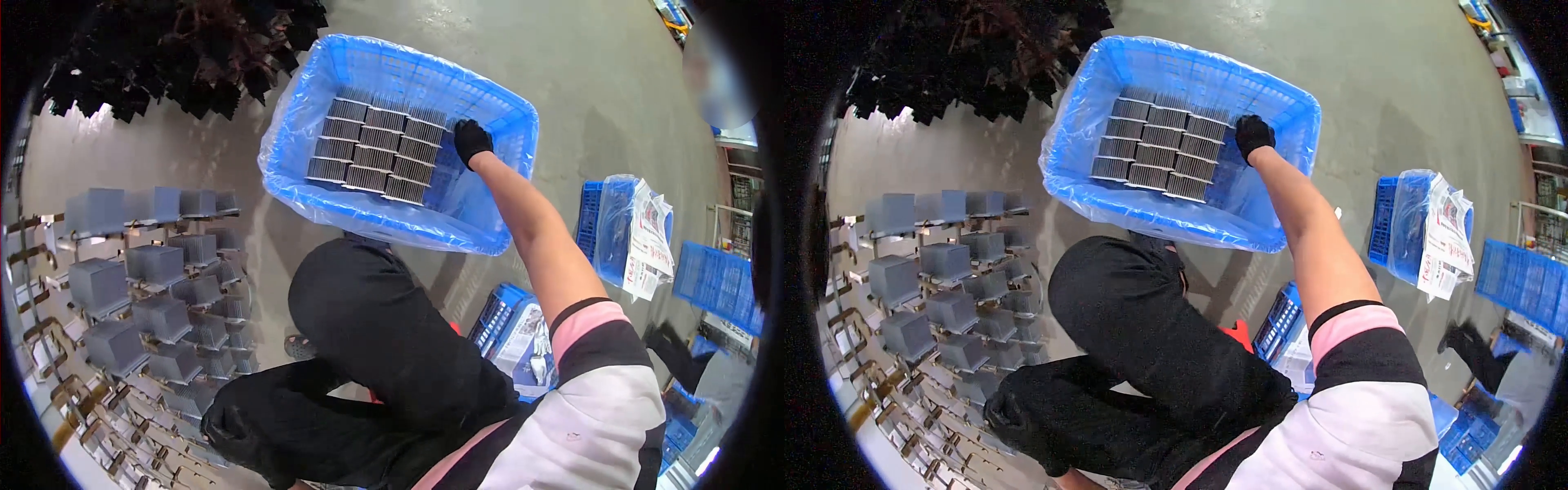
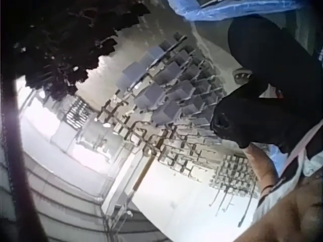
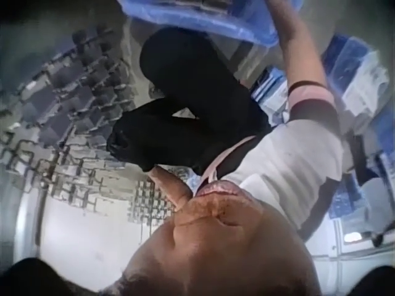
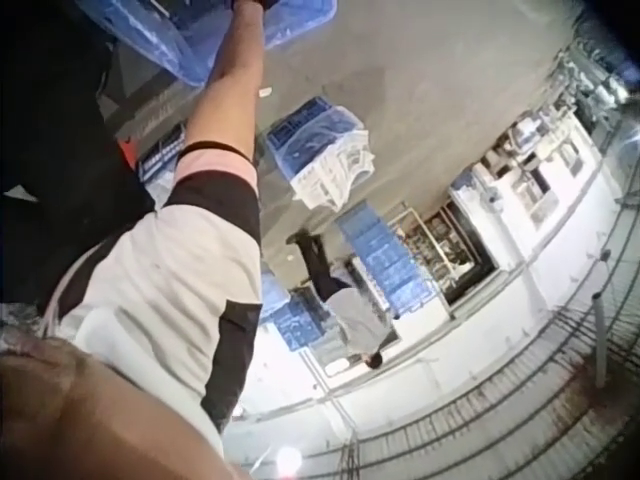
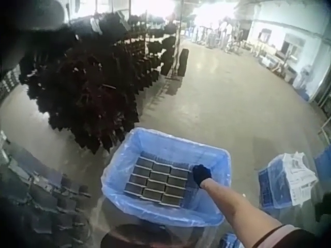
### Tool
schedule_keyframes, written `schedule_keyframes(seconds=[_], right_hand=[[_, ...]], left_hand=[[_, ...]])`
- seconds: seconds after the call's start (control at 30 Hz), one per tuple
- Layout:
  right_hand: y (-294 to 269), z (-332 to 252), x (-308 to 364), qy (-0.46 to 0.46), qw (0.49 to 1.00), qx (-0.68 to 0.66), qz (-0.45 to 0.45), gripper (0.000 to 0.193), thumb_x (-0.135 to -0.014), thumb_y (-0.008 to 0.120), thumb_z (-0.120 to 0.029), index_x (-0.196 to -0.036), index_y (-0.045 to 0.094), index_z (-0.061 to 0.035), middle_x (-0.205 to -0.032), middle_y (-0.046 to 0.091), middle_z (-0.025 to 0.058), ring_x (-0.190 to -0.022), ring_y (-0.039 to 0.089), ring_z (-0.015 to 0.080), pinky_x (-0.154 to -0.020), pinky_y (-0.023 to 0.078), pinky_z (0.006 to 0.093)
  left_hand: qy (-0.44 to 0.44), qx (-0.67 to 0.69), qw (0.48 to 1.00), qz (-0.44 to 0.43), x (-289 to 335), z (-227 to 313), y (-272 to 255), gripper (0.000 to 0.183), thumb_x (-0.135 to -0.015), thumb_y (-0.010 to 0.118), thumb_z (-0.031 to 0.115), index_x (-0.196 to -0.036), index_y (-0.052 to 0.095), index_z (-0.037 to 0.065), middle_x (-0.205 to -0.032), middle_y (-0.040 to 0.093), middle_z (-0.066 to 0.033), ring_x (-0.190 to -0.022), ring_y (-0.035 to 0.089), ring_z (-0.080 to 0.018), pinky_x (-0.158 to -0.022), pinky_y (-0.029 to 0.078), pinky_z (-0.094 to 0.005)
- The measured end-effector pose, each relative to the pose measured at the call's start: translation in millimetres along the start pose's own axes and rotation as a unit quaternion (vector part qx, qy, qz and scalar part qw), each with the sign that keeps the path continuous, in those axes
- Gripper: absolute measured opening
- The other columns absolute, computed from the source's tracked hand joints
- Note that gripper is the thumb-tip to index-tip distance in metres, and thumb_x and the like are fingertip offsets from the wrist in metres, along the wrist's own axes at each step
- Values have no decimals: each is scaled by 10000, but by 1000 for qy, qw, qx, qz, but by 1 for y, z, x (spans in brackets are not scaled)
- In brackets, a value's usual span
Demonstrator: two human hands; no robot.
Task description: Packaging small metal parts from a storage rack into a plastic crate lined with newspaper.
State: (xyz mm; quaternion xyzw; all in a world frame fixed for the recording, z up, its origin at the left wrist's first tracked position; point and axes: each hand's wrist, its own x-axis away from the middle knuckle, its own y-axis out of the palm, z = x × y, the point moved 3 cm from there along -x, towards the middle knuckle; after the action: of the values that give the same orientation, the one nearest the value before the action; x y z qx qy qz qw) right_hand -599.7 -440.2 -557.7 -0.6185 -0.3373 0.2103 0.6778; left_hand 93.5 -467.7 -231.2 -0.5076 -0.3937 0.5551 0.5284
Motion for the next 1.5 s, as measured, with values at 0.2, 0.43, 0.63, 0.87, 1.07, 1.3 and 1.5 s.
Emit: schedule_keyframes(seconds=[0.2, 0.43, 0.63, 0.87, 1.07, 1.3, 1.5], right_hand=[[-28, -38, 38, -1, 1000, 21, -7, 347, -958, 439, -191, -1256, 544, -50, -1151, 596, 261, -1019, 640, 407, -821, 522, 531], [-149, -168, 84, -305, 940, -107, 106, 347, -912, 527, -192, -1225, 579, -53, -1155, 617, 255, -998, 639, 396, -824, 530, 488], [-260, -263, 153, -543, 788, -271, 104, 314, -919, 550, -268, -1086, 686, -40, -1041, 692, 194, -935, 657, 382, -825, 532, 470], [-107, -121, 78, -341, 867, 237, -276, 535, -872, 534, -542, -1146, 720, -121, -1217, 668, 167, -1144, 620, 352, -993, 480, 457], [44, -53, 96, -238, 870, 351, -252, 602, -884, 518, -566, -1333, 612, -176, -1457, 510, 111, -1359, 446, 338, -1116, 310, 586], [150, 30, 105, -112, 818, 454, -333, 638, -877, 520, -595, -1409, 544, -244, -1509, 456, 61, -1418, 371, 319, -1105, 216, 689], [108, -19, 89, -128, 721, 463, -500, 508, -922, 499, -485, -1381, 569, -277, -1449, 531, 35, -1353, 464, 311, -1092, 246, 678]], left_hand=[[33, 104, 993, 46, 9, 18, -16, 326, -881, 660, 264, -1080, 609, 12, -1048, 628, -147, -988, 591, -315, -921, 460, -408], [42, 134, 978, 155, 24, -12, -20, 262, -941, 623, 229, -1077, 622, 6, -1078, 639, -153, -1015, 595, -312, -920, 461, -413], [8, 213, 957, 197, 36, -14, -36, 257, -946, 639, 221, -1082, 634, 2, -1070, 654, -147, -1008, 607, -312, -912, 467, -408], [-41, 263, 951, 156, 38, -8, -39, 223, -948, 639, 191, -1041, 646, -12, -1041, 662, -147, -976, 619, -319, -895, 479, -413], [16, 173, 975, 141, 30, 6, -36, 195, -953, 635, 171, -1006, 637, -17, -1010, 647, -140, -969, 611, -311, -893, 477, -402], [30, 122, 987, 104, 26, 4, -17, 203, -945, 640, 191, -1009, 638, -1, -1029, 647, -141, -1002, 602, -318, -918, 468, -409], [29, 171, 978, 118, 24, 4, -27, 207, -938, 643, 219, -1018, 650, 28, -1054, 651, -151, -1040, 597, -328, -946, 461, -414]])
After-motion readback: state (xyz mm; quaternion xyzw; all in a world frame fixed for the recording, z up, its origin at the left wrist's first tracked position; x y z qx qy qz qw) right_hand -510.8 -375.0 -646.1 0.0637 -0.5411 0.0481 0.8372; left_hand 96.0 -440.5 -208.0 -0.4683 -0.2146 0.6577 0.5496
